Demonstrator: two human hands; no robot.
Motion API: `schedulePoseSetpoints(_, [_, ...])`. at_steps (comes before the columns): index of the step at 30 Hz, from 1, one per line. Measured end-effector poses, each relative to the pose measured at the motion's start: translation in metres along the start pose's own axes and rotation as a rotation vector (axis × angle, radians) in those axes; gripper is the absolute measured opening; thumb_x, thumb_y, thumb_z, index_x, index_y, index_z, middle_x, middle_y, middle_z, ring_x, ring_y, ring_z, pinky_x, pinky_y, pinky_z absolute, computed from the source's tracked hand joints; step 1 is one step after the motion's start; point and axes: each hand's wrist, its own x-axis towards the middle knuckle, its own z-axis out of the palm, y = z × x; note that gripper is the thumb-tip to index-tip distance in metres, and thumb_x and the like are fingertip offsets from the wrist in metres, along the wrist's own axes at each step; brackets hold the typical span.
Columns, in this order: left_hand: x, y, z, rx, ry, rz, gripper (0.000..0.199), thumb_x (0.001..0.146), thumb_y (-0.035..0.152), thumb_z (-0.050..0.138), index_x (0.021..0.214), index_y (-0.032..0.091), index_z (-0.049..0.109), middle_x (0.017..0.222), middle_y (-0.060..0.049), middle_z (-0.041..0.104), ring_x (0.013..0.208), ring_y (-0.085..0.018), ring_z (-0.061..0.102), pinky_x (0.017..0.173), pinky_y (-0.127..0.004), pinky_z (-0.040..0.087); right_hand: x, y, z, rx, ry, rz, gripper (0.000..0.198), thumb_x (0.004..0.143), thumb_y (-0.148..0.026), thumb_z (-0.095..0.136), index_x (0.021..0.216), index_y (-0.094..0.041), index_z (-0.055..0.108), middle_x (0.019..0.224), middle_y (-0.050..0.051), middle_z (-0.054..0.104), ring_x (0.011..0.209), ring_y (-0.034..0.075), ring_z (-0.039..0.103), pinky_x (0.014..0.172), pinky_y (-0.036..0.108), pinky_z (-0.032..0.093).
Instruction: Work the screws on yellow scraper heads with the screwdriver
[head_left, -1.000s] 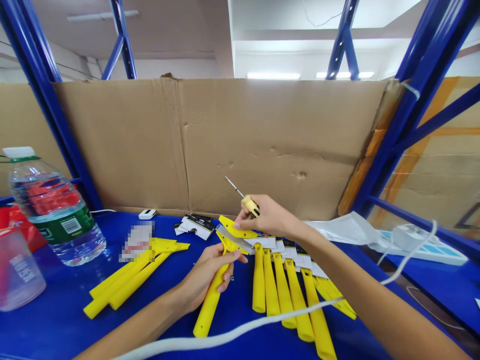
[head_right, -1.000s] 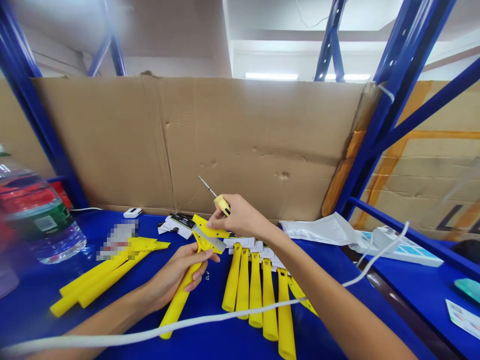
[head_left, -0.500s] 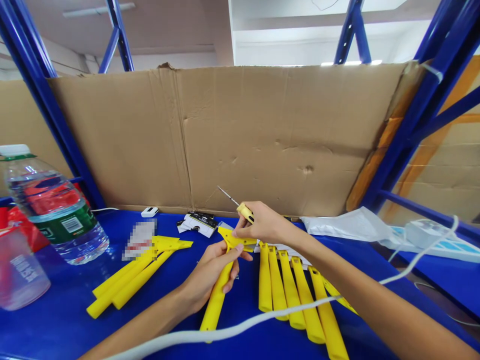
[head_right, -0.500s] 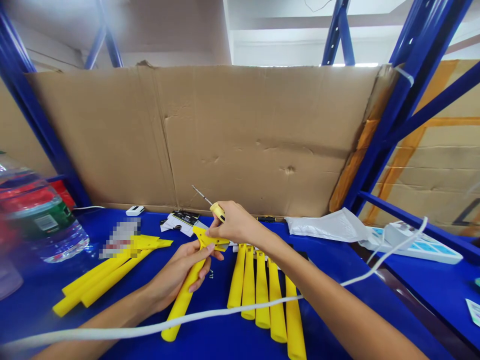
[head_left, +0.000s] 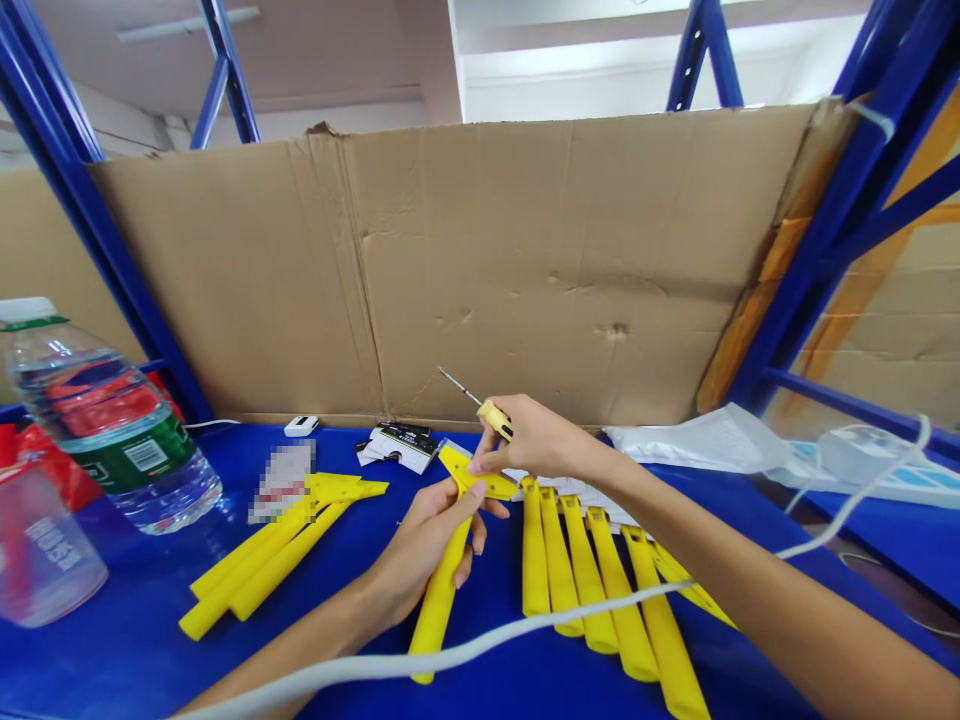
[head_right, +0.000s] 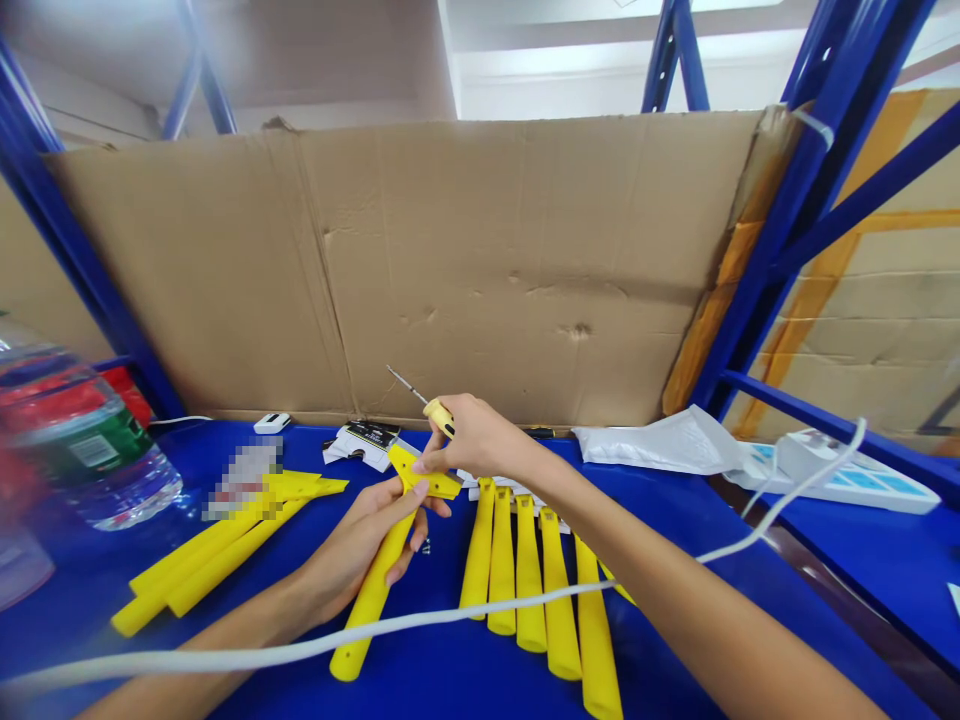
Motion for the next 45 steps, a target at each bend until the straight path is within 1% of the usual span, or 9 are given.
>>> schedulePoseSetpoints(3, [0.0,-0.002,0.0,0.012,0.004,0.0,0.049,0.096,0.062,0.068,0.102,0.014,0.071,0.073,-0.001,0.065,0.036,-0.005,0.047,0.035,-0.018,0.032,0.0,-0.001,0.003,-0.112,0.061,-0.032,0.033,0.071,-0.02,0.091,0.078,-0.02,0.058,0.082,0.001,0.08,0.069,0.015,0.069,0.061,0.028,0.046])
schedulePoseSetpoints(7, [-0.001,0.001,0.0,0.01,0.001,0.014,0.049,0.097,0.061,0.066,0.102,0.013,0.071,0.068,0.0,0.063,0.034,-0.005,0.047,0.034,-0.018,0.031,0.0,-0.003,0.001,-0.22,0.114,-0.04,0.033,0.069,-0.025,0.095,0.083,-0.018,0.066,0.084,0.003,0.078,0.068,0.015,0.064,0.06,0.029,0.044])
schedulePoseSetpoints(14, [-0.004,0.008,0.0,-0.025,0.012,0.107,0.046,0.096,0.059,0.068,0.099,0.013,0.072,0.075,-0.002,0.067,0.035,-0.007,0.05,0.033,-0.019,0.034,-0.006,-0.01,-0.012,0.077,-0.03,-0.035,0.028,0.081,-0.036,0.085,0.082,-0.019,0.063,0.095,0.006,0.082,0.06,0.012,0.059,0.044,0.025,0.041])
schedulePoseSetpoints(25, [-0.006,0.011,0.001,0.044,0.006,0.138,0.047,0.096,0.059,0.067,0.1,0.012,0.072,0.082,-0.004,0.069,0.035,-0.008,0.053,0.035,-0.022,0.037,-0.008,-0.016,-0.01,0.09,0.016,-0.05,0.036,0.077,-0.039,0.087,0.081,-0.021,0.056,0.087,0.005,0.079,0.06,0.012,0.056,0.048,0.027,0.042])
schedulePoseSetpoints(29, [-0.003,0.014,-0.004,0.027,0.058,0.214,0.043,0.098,0.055,0.067,0.099,0.013,0.072,0.083,-0.005,0.07,0.038,-0.008,0.052,0.035,-0.022,0.038,-0.008,-0.014,-0.015,-0.098,0.17,-0.163,0.045,0.087,-0.056,0.078,0.073,-0.021,0.054,0.071,-0.001,0.063,0.062,0.011,0.048,0.055,0.029,0.036])
schedulePoseSetpoints(32, [0.002,0.02,-0.011,-0.046,0.184,0.328,0.036,0.096,0.049,0.071,0.099,0.013,0.072,0.09,-0.008,0.073,0.046,-0.008,0.054,0.035,-0.021,0.038,-0.011,-0.011,-0.02,-0.241,0.267,-0.13,0.062,0.092,-0.069,0.068,0.062,-0.022,0.042,0.06,-0.005,0.042,0.057,0.01,0.033,0.053,0.03,0.026])
schedulePoseSetpoints(35, [0.008,0.027,-0.018,-0.143,0.312,0.453,0.03,0.093,0.042,0.076,0.095,0.013,0.071,0.099,-0.012,0.076,0.059,-0.012,0.06,0.036,-0.02,0.04,-0.013,-0.005,-0.018,-0.256,0.072,-0.077,0.067,0.095,-0.073,0.061,0.058,-0.022,0.04,0.056,-0.005,0.035,0.053,0.01,0.027,0.051,0.031,0.02])
schedulePoseSetpoints(39, [0.016,0.031,-0.029,-0.217,0.446,0.511,0.023,0.093,0.036,0.076,0.092,0.014,0.07,0.098,-0.011,0.076,0.065,-0.013,0.061,0.039,-0.019,0.04,-0.007,0.01,0.0,-0.228,-0.288,-0.157,0.058,0.096,-0.068,0.065,0.064,-0.02,0.06,0.059,-0.003,0.057,0.054,0.012,0.046,0.055,0.029,0.034])
schedulePoseSetpoints(45, [0.028,0.035,-0.053,-0.355,0.562,0.485,0.014,0.09,0.025,0.075,0.09,0.015,0.066,0.101,-0.01,0.078,0.069,-0.012,0.064,0.041,-0.019,0.038,0.017,0.029,0.035,-0.263,-0.543,-0.313,0.025,0.081,-0.039,0.089,0.09,-0.021,0.074,0.085,-0.002,0.074,0.073,0.015,0.063,0.066,0.026,0.042])
